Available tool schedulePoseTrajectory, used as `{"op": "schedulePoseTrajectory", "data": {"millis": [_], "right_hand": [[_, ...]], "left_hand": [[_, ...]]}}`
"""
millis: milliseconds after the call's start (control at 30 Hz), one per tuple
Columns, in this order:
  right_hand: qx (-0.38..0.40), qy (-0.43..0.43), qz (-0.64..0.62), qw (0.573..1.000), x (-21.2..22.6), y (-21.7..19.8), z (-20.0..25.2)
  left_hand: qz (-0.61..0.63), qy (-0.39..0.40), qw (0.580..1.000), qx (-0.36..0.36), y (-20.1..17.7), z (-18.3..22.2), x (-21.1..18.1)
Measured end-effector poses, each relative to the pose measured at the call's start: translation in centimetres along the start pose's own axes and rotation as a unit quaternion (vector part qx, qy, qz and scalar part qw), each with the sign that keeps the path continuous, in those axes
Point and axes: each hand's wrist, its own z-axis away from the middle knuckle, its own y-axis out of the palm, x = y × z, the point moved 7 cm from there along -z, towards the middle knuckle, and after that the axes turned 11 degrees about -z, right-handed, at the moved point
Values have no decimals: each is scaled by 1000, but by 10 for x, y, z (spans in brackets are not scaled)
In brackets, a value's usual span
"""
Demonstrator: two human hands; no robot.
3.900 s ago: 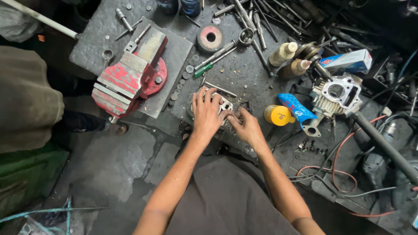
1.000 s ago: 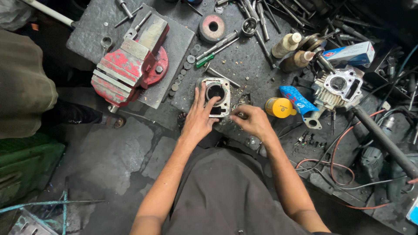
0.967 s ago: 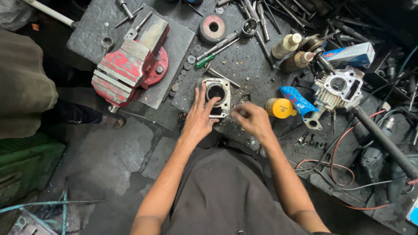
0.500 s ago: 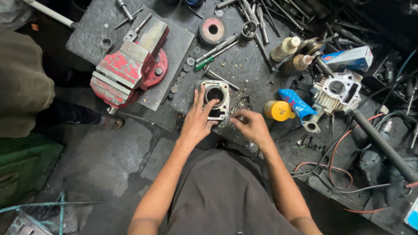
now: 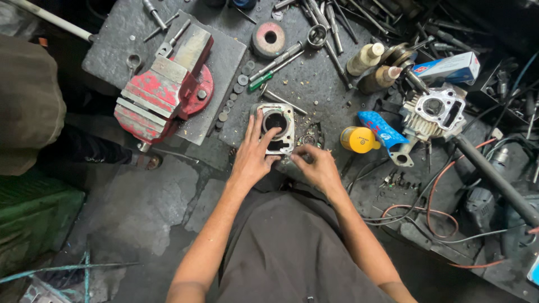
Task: The person uses a small metal file to deburr and smooth the edges of a metal engine cylinder head block. They hold the part steady with one hand while filing the perimeter with the other, occasionally rotating the part to access different sides.
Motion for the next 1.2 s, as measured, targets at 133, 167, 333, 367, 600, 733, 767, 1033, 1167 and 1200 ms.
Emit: {"op": "schedulePoseTrajectory", "data": {"millis": [133,167,333,367,600,733,767,1033,1167,1200], "right_hand": [[-11,33,-24,999,-2,4,9],[-7,30,-44,999,0,6,9],[-2,28,-19,999,2,14,23],[-8,28,-21,999,2,16,26],[-89,-40,-34,995,12,8,37],[-119,-36,-30,992,18,10,37],[-117,-37,-17,992,20,13,37],[-129,-26,-4,991,23,15,34],[-194,-7,-10,981,20,7,33],[-183,-1,-6,983,19,8,33]], "left_hand": [[5,5,1000,0,0,1,-1],[1,9,1000,-2,-1,1,-1],[-3,18,1000,2,1,1,-1],[-6,12,1000,11,2,1,0],[0,31,999,-10,1,3,0],[2,21,1000,-9,1,0,0],[5,17,1000,-9,0,1,0],[15,-28,999,-18,0,3,-5],[11,-23,999,-25,0,-2,-6],[16,-23,999,-26,1,-2,-7]]}}
